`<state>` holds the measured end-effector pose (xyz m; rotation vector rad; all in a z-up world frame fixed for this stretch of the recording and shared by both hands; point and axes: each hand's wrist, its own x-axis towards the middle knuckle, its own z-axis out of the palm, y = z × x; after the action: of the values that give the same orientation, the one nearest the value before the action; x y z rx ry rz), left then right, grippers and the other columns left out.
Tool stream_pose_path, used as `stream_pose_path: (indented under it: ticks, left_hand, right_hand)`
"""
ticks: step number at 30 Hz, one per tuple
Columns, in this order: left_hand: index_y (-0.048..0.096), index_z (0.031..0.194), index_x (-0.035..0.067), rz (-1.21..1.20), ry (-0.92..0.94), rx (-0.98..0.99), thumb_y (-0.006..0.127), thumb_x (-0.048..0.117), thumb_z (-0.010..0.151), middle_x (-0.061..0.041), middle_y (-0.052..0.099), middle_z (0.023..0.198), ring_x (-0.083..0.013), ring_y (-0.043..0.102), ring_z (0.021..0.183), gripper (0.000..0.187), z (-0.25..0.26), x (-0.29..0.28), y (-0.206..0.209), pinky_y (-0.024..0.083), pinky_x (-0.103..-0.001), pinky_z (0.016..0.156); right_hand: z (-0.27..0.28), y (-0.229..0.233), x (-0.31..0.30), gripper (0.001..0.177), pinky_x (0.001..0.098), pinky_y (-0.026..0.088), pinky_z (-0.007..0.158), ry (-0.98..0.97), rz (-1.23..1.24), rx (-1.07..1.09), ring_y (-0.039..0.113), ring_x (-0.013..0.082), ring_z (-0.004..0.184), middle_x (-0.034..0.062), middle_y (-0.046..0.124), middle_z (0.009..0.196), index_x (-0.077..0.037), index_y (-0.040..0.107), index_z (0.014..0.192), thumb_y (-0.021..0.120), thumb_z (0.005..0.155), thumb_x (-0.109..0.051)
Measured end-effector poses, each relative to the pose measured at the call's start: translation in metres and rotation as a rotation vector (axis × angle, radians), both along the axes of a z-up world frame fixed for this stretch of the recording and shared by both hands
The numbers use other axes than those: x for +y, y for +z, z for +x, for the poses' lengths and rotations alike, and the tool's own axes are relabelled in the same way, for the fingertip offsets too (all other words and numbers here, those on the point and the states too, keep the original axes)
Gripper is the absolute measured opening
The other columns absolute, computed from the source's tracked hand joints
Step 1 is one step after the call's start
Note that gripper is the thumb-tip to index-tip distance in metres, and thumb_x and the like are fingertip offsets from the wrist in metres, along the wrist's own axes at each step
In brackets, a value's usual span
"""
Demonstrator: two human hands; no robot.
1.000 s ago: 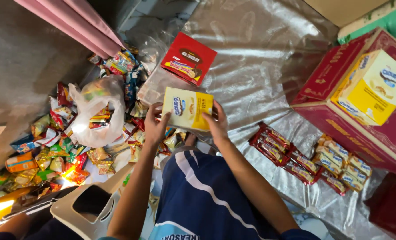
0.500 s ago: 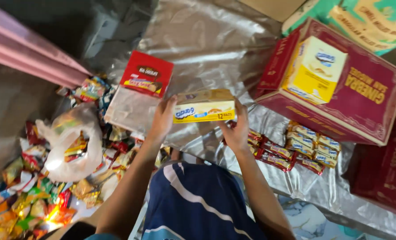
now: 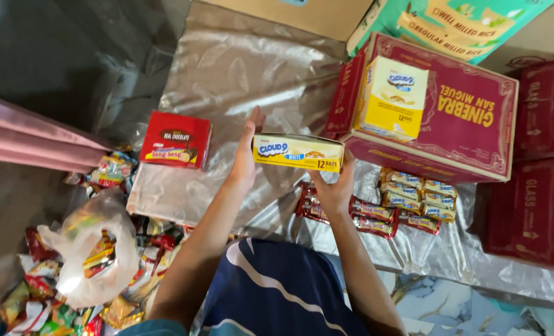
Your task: The person opens a yellow box and places individually wrapped chocolate bars inside it one by one. After filling the box, they close the lid and place it on top of a larger red box. They then repeat the process with a second yellow box.
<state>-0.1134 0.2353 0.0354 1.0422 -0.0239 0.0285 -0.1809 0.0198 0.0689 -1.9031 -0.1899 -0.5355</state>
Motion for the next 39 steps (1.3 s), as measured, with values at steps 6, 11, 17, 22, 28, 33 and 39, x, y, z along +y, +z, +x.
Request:
stream_pose_path:
  ticks: [6,11,17,22,28,33,39]
  left_hand:
    - [0.042,0.159,0.012,-0.230,-0.151,0.303,0.045,0.069,0.095,-0.016,0.054,0.151,-0.0293,0.054,0.136,0.085,0.018,-0.001,0.004,0.037,-0.046,0.115]
    - [0.043,0.157,0.015,-0.172,-0.105,0.247,0.050,0.065,0.096,-0.013,0.057,0.149,-0.0270,0.055,0.136,0.079,0.029,-0.011,0.016,0.038,-0.043,0.116]
    - [0.039,0.158,0.018,-0.146,-0.001,0.173,0.051,0.061,0.096,-0.012,0.055,0.149,-0.0275,0.056,0.130,0.076,0.047,-0.014,0.024,0.041,-0.043,0.112]
    - [0.038,0.160,0.017,-0.169,0.060,0.112,0.052,0.051,0.101,-0.012,0.056,0.150,-0.0253,0.055,0.135,0.069,0.048,-0.019,0.017,0.040,-0.040,0.115]
    - [0.062,0.144,0.017,0.774,0.375,-0.366,0.055,0.014,0.108,-0.014,0.054,0.157,-0.0294,0.051,0.149,0.037,0.026,-0.015,0.081,0.042,-0.037,0.125]
    - [0.069,0.132,0.016,1.539,0.281,-0.400,0.060,0.034,0.099,-0.010,0.058,0.146,-0.0391,0.037,0.147,0.038,0.018,-0.029,0.120,0.019,-0.073,0.116]
    - [0.053,0.146,0.009,1.691,0.166,-0.385,0.053,0.054,0.097,-0.017,0.047,0.150,-0.0496,0.024,0.148,0.067,0.006,-0.063,0.137,0.012,-0.076,0.114]
  right_hand:
    - [0.014,-0.015,-0.021,0.066,0.0386,0.046,0.109,-0.096,-0.214,-0.033,0.056,0.0239,0.122,0.0156,0.055,0.130,0.002,0.046,0.139,0.082,0.088,-0.018]
    - [0.035,-0.014,-0.022,0.062,0.0391,0.040,0.116,0.077,0.029,0.053,0.051,0.0235,0.129,0.0190,0.049,0.138,0.005,0.029,0.147,0.065,0.104,-0.022]
    - [0.049,0.003,-0.011,0.074,0.0372,0.038,0.116,0.248,0.281,0.115,0.049,0.0220,0.134,0.0168,0.047,0.145,0.002,0.017,0.154,0.065,0.102,-0.022]
    - [0.049,-0.016,-0.012,0.064,0.0350,0.047,0.111,0.231,0.289,0.160,0.060,0.0203,0.125,0.0139,0.062,0.137,0.004,0.031,0.154,0.062,0.106,-0.026]
    - [0.051,-0.020,-0.009,0.066,0.0343,0.043,0.114,0.218,0.352,0.010,0.055,0.0200,0.130,0.0134,0.056,0.142,0.004,0.029,0.155,0.058,0.109,-0.033]
    - [0.055,-0.020,-0.010,0.069,0.0358,0.041,0.116,0.157,0.259,-0.024,0.052,0.0203,0.133,0.0145,0.052,0.145,0.004,0.027,0.156,0.053,0.111,-0.041]
    - [0.063,-0.032,-0.008,0.074,0.0381,0.045,0.113,0.136,0.171,-0.020,0.056,0.0224,0.130,0.0133,0.054,0.143,0.001,0.026,0.158,0.053,0.109,-0.048]
